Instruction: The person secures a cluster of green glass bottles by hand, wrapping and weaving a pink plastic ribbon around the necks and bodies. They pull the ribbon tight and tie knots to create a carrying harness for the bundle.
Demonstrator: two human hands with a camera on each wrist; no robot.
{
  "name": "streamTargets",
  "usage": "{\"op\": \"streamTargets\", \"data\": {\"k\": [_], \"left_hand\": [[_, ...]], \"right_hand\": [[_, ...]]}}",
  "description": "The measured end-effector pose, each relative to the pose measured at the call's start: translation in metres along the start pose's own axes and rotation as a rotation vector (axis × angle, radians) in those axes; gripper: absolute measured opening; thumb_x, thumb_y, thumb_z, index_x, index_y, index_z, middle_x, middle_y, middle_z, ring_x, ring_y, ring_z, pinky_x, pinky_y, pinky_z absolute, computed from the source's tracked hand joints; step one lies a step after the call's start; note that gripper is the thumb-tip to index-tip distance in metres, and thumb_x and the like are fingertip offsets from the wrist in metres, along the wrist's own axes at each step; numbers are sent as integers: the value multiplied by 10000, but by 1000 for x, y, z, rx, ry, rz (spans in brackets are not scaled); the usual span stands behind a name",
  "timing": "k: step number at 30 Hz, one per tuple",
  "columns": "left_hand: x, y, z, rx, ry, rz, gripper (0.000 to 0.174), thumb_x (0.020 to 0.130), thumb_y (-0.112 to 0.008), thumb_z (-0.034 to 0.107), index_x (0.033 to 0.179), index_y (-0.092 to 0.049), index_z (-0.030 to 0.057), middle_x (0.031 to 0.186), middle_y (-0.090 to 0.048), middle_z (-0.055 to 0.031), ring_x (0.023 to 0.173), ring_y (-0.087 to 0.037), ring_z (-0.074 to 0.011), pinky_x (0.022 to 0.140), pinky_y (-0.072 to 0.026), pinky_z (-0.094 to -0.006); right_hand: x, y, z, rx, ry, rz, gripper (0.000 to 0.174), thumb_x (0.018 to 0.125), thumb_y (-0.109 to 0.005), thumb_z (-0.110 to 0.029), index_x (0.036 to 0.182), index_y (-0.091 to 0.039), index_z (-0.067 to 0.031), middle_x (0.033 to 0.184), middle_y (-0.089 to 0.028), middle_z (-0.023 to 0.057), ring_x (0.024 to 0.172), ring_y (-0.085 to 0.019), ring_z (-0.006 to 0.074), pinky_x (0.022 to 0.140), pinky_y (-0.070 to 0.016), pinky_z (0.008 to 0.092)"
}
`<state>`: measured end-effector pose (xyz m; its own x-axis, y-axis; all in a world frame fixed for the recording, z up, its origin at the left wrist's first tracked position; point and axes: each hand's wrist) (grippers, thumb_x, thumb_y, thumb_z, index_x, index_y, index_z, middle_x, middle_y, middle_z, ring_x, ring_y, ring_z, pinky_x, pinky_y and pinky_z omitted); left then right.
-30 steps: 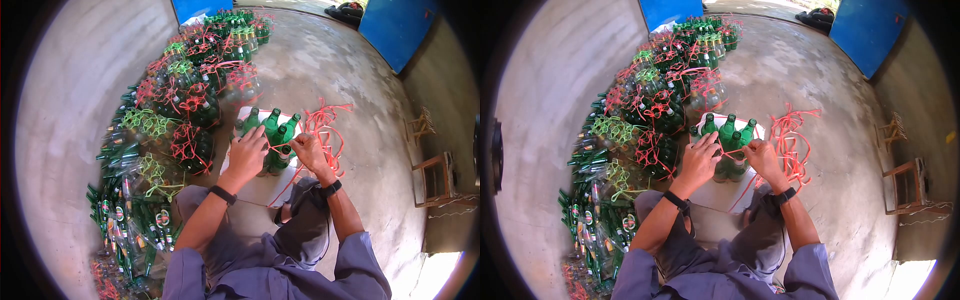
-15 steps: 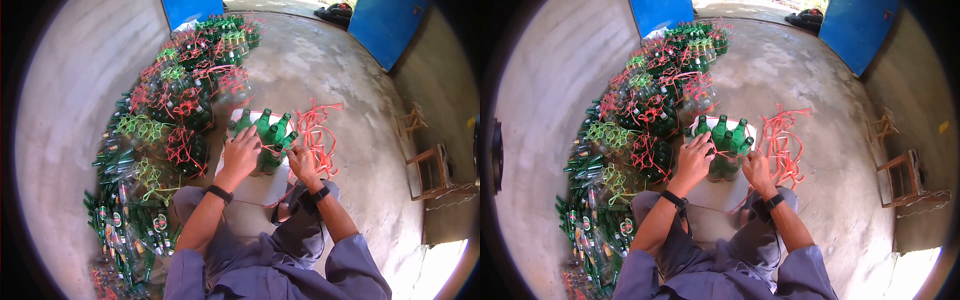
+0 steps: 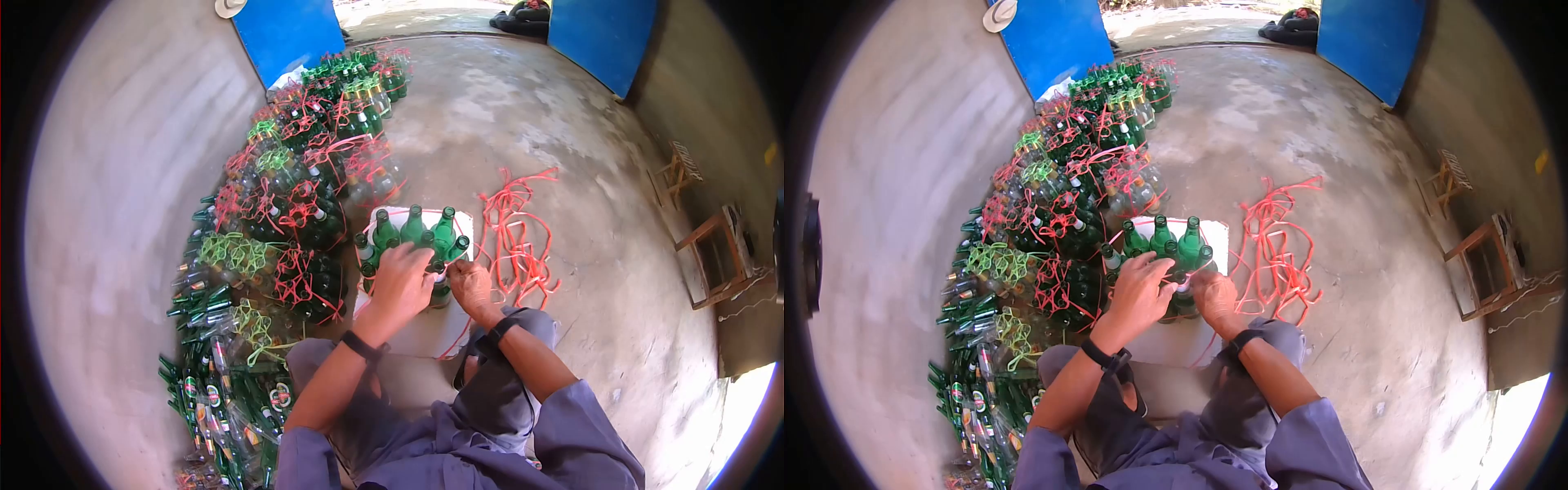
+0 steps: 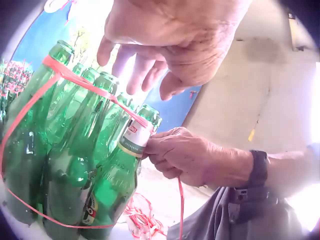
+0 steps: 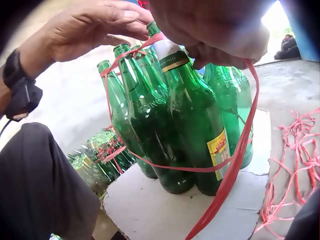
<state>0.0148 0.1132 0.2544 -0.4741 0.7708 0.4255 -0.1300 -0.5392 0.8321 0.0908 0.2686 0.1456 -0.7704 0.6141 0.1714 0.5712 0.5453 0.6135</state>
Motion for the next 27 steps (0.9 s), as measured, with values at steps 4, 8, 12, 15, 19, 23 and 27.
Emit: {"op": "streamTargets", "data": {"k": [4, 8, 12, 15, 19, 23, 27], "left_hand": [[15, -13, -5, -111, 134, -294, 481, 818, -731, 216, 1249, -591, 56, 1003, -717, -127, 987, -659, -344, 909, -456, -455], [20, -19, -13, 36, 55, -375, 565, 847, -701, 248, 1356, -524, 77, 971, -725, -123, 874, -684, -337, 822, -487, -469], [31, -5, -9, 27, 124, -538, 567, 860, -682, 234, 1391, -510, 127, 1050, -727, -115, 868, -682, -360, 766, -513, -472], [30, -10, -19, -41, -13, -481, 557, 876, -662, 210, 1405, -500, 143, 1062, -721, -119, 882, -679, -366, 776, -522, -469], [35, -11, -19, -71, -36, -503, 510, 885, -643, 181, 1374, -512, 112, 1054, -694, -139, 935, -666, -365, 802, -522, -478], [42, -11, -15, 102, -125, -540, 266, 858, -633, 138, 1113, -595, 73, 987, -643, -132, 956, -649, -371, 794, -524, -491], [48, -8, -18, 216, -174, -594, 350, 848, -663, 175, 1178, -592, 80, 1048, -642, -117, 983, -646, -339, 829, -532, -470]], "right_hand": [[5, -4, -2, 52, -99, -21, 297, 865, -585, -299, 797, -724, -46, 761, -657, 235, 721, -665, 418, 677, -521, 491], [15, -22, 12, -31, -257, -34, 309, 848, -597, -317, 792, -732, -45, 788, -671, 242, 761, -677, 418, 721, -533, 501], [16, -15, 4, -41, -266, -51, 307, 835, -606, -315, 793, -736, -41, 803, -678, 247, 782, -676, 434, 748, -535, 510], [18, -12, -6, -45, -363, -93, 304, 826, -615, -319, 814, -744, -44, 844, -689, 252, 826, -677, 444, 779, -540, 506], [19, -2, -16, -40, -466, -164, 435, 843, -605, -434, 960, -741, -37, 965, -701, 256, 938, -682, 432, 828, -543, 500], [18, -2, -24, 1, -493, -136, 346, 814, -630, -357, 903, -756, -48, 921, -693, 266, 912, -680, 442, 834, -535, 493], [16, -10, -14, 30, -415, -103, 373, 830, -647, -383, 858, -750, -26, 844, -689, 264, 839, -690, 435, 782, -541, 492]]}}
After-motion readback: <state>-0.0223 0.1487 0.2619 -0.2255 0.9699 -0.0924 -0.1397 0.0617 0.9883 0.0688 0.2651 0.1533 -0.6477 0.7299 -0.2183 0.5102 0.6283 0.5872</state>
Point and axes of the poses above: each hand's wrist, its own x-axis towards the middle knuckle, its own y-axis out of the back of the hand, z = x × y
